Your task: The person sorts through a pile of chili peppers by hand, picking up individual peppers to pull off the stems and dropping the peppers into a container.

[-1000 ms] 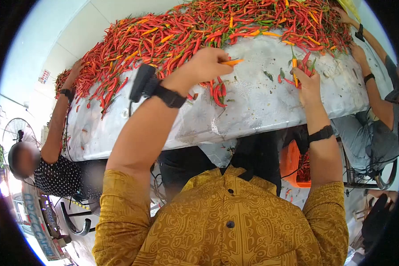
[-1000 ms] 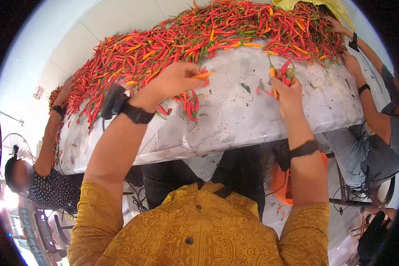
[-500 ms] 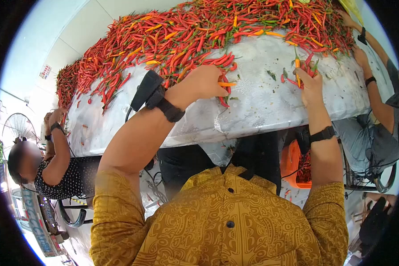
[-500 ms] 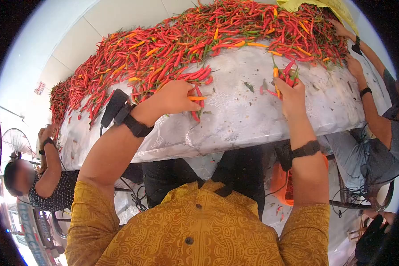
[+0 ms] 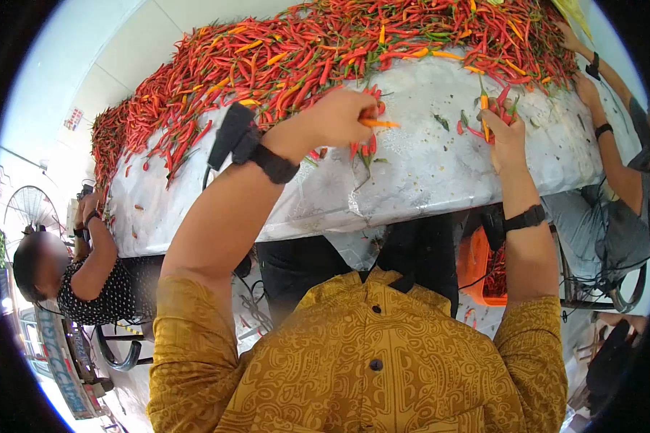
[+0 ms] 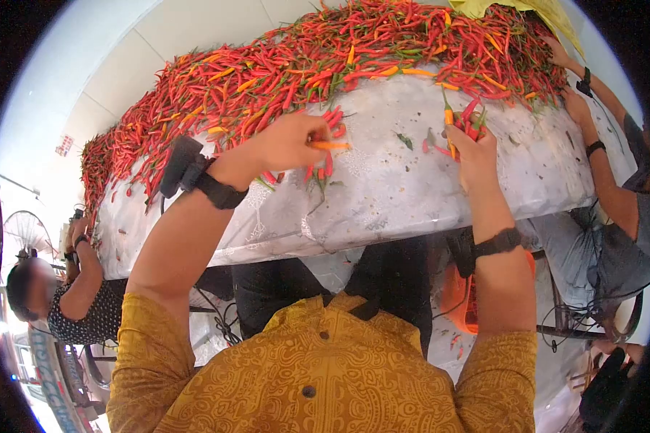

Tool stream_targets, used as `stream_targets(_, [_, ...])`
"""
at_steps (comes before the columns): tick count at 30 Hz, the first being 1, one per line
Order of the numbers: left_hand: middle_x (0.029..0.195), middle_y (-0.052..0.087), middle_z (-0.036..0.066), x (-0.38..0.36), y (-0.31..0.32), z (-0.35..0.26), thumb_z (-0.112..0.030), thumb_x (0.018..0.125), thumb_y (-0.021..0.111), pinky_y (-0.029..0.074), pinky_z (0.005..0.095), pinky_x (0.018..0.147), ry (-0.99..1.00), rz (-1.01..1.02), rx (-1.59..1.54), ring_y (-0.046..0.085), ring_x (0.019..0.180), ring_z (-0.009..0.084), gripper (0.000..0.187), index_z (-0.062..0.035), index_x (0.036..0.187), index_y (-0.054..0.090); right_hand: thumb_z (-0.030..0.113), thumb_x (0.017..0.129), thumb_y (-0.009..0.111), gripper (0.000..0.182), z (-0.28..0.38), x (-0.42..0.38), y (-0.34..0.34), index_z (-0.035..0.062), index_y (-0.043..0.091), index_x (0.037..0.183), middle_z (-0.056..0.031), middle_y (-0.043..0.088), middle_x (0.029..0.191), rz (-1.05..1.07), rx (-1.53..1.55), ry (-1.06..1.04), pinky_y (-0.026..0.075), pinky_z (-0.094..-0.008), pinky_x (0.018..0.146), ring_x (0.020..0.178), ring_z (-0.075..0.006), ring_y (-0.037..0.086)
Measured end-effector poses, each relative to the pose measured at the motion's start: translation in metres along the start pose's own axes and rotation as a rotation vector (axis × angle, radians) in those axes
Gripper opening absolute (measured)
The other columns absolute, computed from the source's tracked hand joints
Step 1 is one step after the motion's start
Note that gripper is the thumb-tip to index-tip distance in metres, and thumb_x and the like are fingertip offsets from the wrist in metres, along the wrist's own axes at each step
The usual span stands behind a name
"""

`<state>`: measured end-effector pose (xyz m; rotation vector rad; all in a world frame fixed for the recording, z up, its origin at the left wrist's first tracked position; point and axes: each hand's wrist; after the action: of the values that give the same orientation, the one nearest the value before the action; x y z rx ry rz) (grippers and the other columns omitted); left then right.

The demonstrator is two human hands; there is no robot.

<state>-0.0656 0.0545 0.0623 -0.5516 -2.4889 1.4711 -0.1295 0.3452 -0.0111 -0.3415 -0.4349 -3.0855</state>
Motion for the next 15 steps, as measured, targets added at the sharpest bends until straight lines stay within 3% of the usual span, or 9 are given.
stream_targets(1, [0.075, 0.058, 0.012, 0.001, 0.004, 0.001, -0.011, 0.066, 0.066, 0.044, 0.0353, 0.062, 0.000, -0.001, 0.000, 0.056, 0.069, 0.0240, 0.020, -0.0011, 0.081, 0.057, 0.005, 0.075, 0.064, 0.015, -0.001, 0.001, -0.001, 0.0017, 0.059, 0.088, -0.0010, 0.057, 0.072, 0.000, 0.000, -0.001, 0.035, -0.0207, 0.049, 0.057, -0.0066, 0.048])
stream_targets(3, [0.077, 0.057, 0.013, 0.004, 0.016, 0.006, -0.007, 0.062, 0.064, 0.045, 0.0384, 0.067, 0.195, 0.087, 0.230, 0.057, 0.077, 0.0284, 0.021, -0.0010, 0.081, 0.057, 0.005, 0.075, 0.063, 0.014, -0.002, 0.001, -0.002, 0.0016, 0.059, 0.088, -0.0015, 0.057, 0.073, -0.002, -0.017, 0.003, 0.036, -0.0207, 0.049, 0.057, -0.0067, 0.048])
stream_targets(10, [0.079, 0.056, 0.015, 0.012, 0.019, 0.015, -0.004, 0.061, 0.061, 0.044, 0.0410, 0.070, 0.232, 0.104, 0.328, 0.055, 0.080, 0.0330, 0.020, -0.0014, 0.080, 0.057, 0.005, 0.075, 0.064, 0.015, -0.003, 0.001, -0.004, 0.0015, 0.059, 0.088, -0.0021, 0.058, 0.075, 0.010, -0.012, 0.012, 0.039, -0.0219, 0.054, 0.061, -0.0077, 0.051])
stream_targets(13, [0.078, 0.055, 0.014, 0.006, 0.013, 0.019, -0.004, 0.062, 0.061, 0.044, 0.0399, 0.070, 0.284, 0.045, 0.249, 0.055, 0.079, 0.0322, 0.021, -0.0022, 0.083, 0.058, 0.005, 0.075, 0.065, 0.015, -0.002, 0.001, -0.001, 0.0015, 0.059, 0.088, -0.0021, 0.059, 0.075, -0.014, -0.002, 0.009, 0.041, -0.0230, 0.056, 0.063, -0.0086, 0.052])
stream_targets(15, [0.078, 0.057, 0.010, 0.002, 0.007, 0.021, -0.005, 0.069, 0.063, 0.045, 0.0341, 0.067, 0.306, -0.159, 0.201, 0.057, 0.076, 0.0224, 0.019, -0.0028, 0.087, 0.058, 0.005, 0.075, 0.065, 0.015, -0.001, 0.000, 0.000, 0.0013, 0.059, 0.088, -0.0021, 0.058, 0.075, -0.019, -0.007, 0.015, 0.041, -0.0235, 0.057, 0.063, -0.0092, 0.053])
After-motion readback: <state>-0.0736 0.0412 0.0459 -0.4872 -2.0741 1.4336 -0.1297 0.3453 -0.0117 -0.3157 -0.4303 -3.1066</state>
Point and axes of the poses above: each hand's wrist, its own x-axis towards the middle knuckle, its own y-axis out of the palm, z = x × y
